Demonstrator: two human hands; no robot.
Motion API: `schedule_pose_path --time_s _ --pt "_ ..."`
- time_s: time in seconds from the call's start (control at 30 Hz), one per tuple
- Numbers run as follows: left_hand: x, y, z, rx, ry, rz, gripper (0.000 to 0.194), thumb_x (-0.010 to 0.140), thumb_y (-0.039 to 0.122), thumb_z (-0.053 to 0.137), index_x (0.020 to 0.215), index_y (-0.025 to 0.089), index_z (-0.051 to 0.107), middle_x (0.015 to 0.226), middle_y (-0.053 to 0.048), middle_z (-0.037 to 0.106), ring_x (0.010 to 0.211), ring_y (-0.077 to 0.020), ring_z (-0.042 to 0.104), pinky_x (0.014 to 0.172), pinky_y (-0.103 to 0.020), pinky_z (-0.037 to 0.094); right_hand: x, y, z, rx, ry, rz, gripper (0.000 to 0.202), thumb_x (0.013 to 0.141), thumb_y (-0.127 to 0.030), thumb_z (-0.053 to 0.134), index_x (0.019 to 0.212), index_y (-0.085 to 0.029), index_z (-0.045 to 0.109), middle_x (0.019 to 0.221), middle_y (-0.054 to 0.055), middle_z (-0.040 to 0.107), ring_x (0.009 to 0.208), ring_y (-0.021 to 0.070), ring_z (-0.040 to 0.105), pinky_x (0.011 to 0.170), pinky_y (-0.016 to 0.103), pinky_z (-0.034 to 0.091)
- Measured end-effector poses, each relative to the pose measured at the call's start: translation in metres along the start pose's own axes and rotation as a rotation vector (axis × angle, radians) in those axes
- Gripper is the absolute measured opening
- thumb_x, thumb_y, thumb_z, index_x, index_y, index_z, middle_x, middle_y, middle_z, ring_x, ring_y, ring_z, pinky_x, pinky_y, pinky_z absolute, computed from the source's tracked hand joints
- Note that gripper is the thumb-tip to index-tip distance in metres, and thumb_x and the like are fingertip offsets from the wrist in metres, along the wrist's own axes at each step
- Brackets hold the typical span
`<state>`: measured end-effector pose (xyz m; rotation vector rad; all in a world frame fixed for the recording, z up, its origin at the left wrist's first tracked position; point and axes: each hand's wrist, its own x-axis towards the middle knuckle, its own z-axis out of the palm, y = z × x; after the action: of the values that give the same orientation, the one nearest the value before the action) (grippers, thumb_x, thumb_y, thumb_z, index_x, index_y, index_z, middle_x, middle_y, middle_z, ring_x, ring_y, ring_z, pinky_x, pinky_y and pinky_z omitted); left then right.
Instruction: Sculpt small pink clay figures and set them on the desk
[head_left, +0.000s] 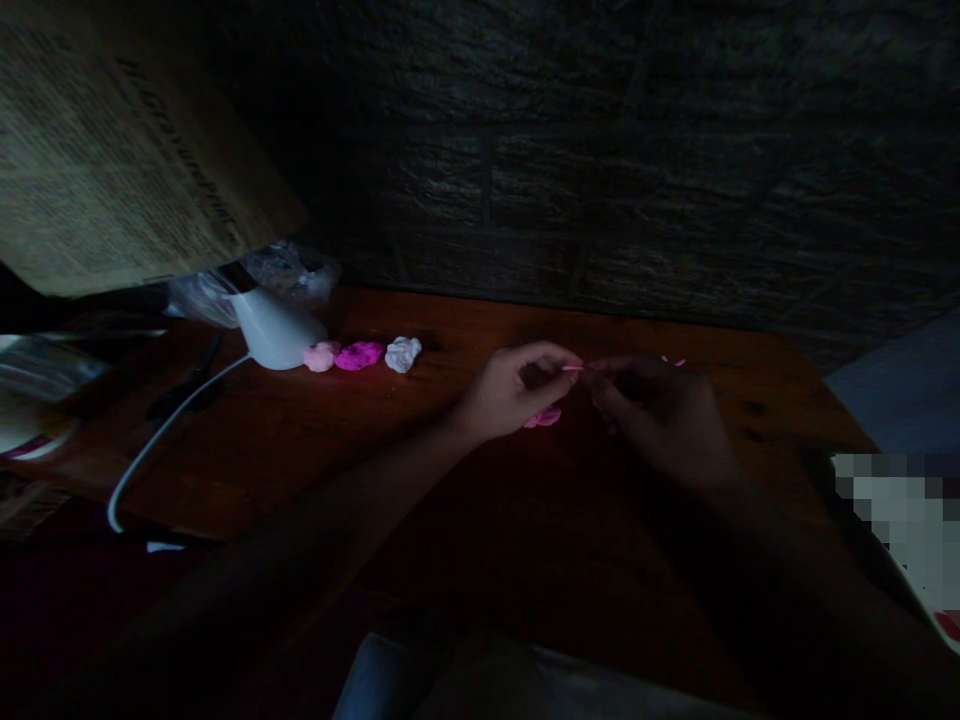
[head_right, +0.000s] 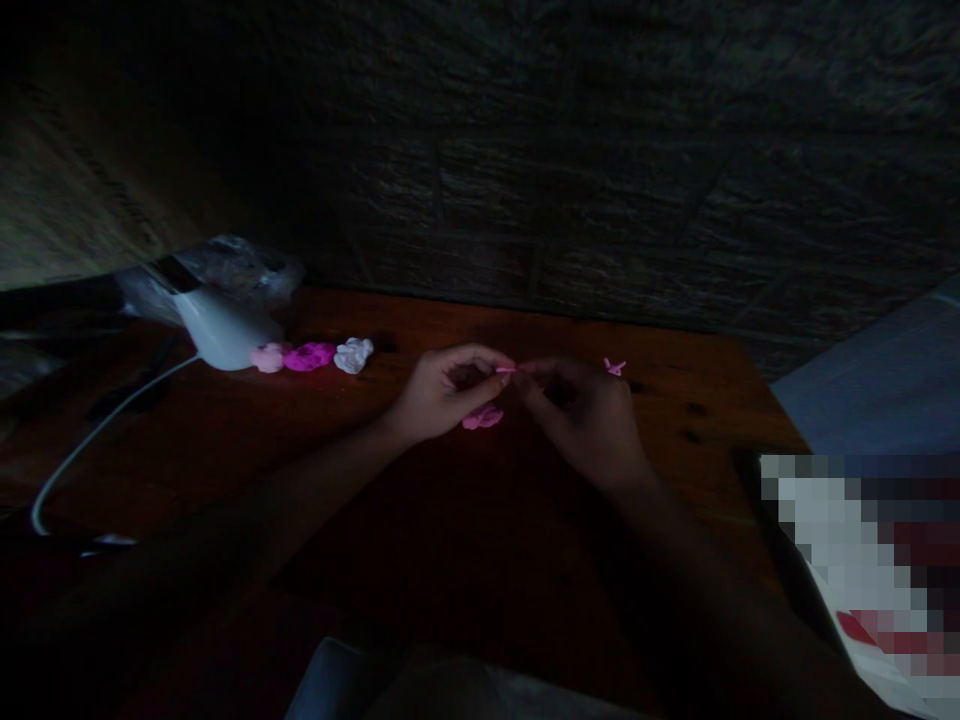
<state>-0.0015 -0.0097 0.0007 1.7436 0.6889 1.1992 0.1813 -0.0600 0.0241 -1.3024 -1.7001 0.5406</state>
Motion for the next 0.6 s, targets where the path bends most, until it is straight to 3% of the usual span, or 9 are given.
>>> schedule_pose_path --time_s 0.13,0.33,0.6 --pt "-0.0009 0.0008 0.0003 0.012 -0.003 -0.020 0.011 0.088 0.023 0.071 0.094 0.014 0.074 0.076 -0.002 0.072 0.055 -0.0070 0.060 0.051 -0.018 0.047 -0.0002 0.0019 -0.0002 0.011 0.001 0.006 0.019 0.091 -0.037 0.070 0.098 -0.021 0.079 0.074 0.004 0.076 0.058 0.0174 0.067 0.053 0.030 0.051" --pt "-0.0008 -0.0004 -0.0006 0.040 -0.015 -0.001 0.013 0.090 0.025 0.070 0.096 0.014 0.074 0.073 -0.002 0.071 0.052 -0.0072 0.059 0.050 -0.019 0.045 -0.0001 0.0013 -0.0010 -0.010 -0.030 -0.002 0.020 0.092 -0.037 0.067 0.098 -0.020 0.078 0.074 0.005 0.075 0.061 0.0191 0.070 0.057 0.031 0.054" --pt "-0.0013 -0.0014 -0.0051 0.205 -0.071 0.205 0.011 0.088 0.016 0.068 0.097 0.013 0.075 0.082 -0.004 0.073 0.067 -0.0085 0.064 0.063 -0.020 0.051 0.0009 0.0001 -0.0035 -0.077 -0.032 -0.083 0.014 0.086 -0.033 0.067 0.087 -0.021 0.074 0.073 0.004 0.076 0.061 0.0197 0.070 0.059 0.031 0.054"
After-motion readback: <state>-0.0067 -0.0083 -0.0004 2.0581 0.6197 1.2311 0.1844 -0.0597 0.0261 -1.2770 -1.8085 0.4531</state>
